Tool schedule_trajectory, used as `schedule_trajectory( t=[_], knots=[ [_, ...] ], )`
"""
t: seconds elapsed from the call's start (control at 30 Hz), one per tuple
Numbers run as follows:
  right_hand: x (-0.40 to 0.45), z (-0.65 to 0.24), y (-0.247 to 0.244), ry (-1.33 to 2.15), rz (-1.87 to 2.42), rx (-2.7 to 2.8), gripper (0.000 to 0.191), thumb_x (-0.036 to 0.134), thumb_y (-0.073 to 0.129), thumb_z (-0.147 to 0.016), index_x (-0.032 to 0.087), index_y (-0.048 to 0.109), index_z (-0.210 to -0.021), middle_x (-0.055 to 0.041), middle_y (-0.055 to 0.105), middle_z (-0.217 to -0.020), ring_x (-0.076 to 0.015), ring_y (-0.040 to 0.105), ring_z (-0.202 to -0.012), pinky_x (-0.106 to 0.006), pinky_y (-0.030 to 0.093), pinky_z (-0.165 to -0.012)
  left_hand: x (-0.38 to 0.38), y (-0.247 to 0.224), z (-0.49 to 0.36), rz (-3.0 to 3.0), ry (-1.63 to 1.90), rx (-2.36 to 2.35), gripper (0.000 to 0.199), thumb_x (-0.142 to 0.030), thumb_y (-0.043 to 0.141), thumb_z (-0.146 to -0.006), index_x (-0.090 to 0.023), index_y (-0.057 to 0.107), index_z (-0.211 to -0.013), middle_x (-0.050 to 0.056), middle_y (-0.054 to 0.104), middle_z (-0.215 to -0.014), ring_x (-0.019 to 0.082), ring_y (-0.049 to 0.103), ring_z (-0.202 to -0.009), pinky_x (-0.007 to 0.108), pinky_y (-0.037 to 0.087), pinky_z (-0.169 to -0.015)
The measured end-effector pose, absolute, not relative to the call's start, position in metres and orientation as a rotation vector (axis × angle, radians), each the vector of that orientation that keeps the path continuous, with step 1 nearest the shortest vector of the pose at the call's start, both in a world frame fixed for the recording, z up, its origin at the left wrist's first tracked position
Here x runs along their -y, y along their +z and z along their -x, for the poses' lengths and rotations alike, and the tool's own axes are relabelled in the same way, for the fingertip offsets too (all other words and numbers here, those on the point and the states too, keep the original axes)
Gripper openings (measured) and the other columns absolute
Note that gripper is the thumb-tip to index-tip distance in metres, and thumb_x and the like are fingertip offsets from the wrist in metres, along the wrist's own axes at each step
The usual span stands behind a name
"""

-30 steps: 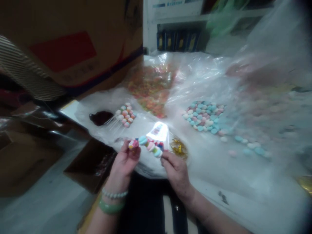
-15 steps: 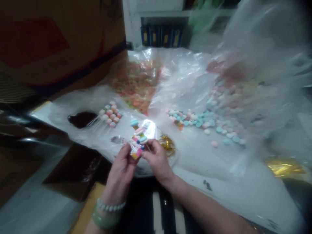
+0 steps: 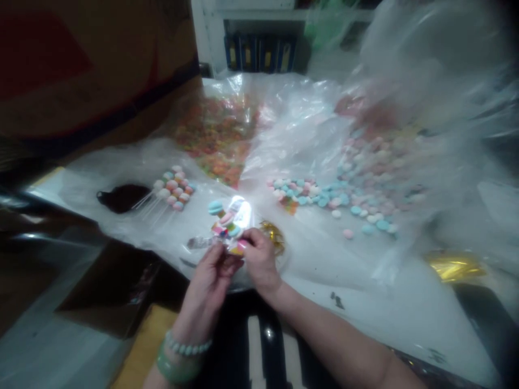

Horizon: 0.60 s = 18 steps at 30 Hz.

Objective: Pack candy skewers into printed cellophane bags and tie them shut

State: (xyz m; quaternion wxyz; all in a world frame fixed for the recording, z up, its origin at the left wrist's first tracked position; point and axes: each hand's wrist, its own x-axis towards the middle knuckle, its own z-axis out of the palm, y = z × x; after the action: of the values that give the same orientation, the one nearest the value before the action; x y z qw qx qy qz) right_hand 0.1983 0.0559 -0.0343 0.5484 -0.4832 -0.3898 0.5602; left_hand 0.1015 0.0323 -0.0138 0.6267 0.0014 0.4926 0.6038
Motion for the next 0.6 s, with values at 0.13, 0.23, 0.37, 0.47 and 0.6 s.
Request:
schedule_trajectory(
  t=[0.13, 0.23, 0.37, 0.47, 0.6],
  knots=[
    [-0.056, -0.211, -0.026, 1.342, 1.184, 0.929, 0.015, 0.034, 0.064, -0.068, 0.020, 0.060, -0.067, 0.0030, 0.057, -0.063, -0.0148, 0.051, -0.064, -0.026, 0.043, -0.062, -0.038, -0.014, -0.088, 0.128, 1.387, -1.143, 0.019, -0.012, 0.052, -0.097, -0.012, 0.066, -0.084, 0.006, 0.072, -0.071, 0.018, 0.069, -0.057, 0.029, 0.060, -0.054],
    [-0.049, -0.223, -0.022, 1.309, 1.202, 1.013, 0.016, 0.034, 0.064, -0.073, 0.019, 0.064, -0.070, 0.0015, 0.060, -0.067, -0.0153, 0.053, -0.067, -0.026, 0.044, -0.064, -0.043, -0.014, -0.069, 0.271, 1.391, -1.138, 0.026, -0.018, 0.047, -0.100, -0.013, 0.064, -0.081, 0.005, 0.071, -0.067, 0.017, 0.068, -0.055, 0.029, 0.060, -0.056],
    [-0.033, -0.231, -0.023, 1.172, 1.157, 1.228, 0.012, 0.027, 0.061, -0.081, 0.020, 0.071, -0.078, -0.0008, 0.068, -0.076, -0.0171, 0.062, -0.073, -0.027, 0.048, -0.070, -0.047, -0.011, -0.048, 0.339, 1.457, -1.072, 0.028, -0.024, 0.050, -0.100, -0.013, 0.064, -0.078, 0.005, 0.069, -0.065, 0.016, 0.068, -0.055, 0.028, 0.060, -0.058],
    [-0.024, -0.229, -0.025, 0.996, 1.085, 1.423, 0.014, 0.021, 0.058, -0.087, 0.021, 0.072, -0.085, -0.0025, 0.070, -0.082, -0.0177, 0.065, -0.077, -0.028, 0.050, -0.073, -0.047, -0.008, -0.040, 0.317, 1.501, -1.006, 0.032, -0.026, 0.048, -0.101, -0.014, 0.065, -0.078, 0.004, 0.070, -0.066, 0.015, 0.067, -0.055, 0.028, 0.059, -0.058],
    [-0.018, -0.224, -0.027, 0.711, 1.056, 1.609, 0.017, 0.016, 0.055, -0.091, 0.021, 0.071, -0.088, -0.0045, 0.070, -0.083, -0.0178, 0.066, -0.077, -0.028, 0.051, -0.073, -0.047, -0.004, -0.039, 0.297, 1.542, -0.918, 0.035, -0.023, 0.043, -0.102, -0.014, 0.065, -0.076, 0.003, 0.070, -0.066, 0.013, 0.065, -0.053, 0.024, 0.056, -0.054]
  ],
)
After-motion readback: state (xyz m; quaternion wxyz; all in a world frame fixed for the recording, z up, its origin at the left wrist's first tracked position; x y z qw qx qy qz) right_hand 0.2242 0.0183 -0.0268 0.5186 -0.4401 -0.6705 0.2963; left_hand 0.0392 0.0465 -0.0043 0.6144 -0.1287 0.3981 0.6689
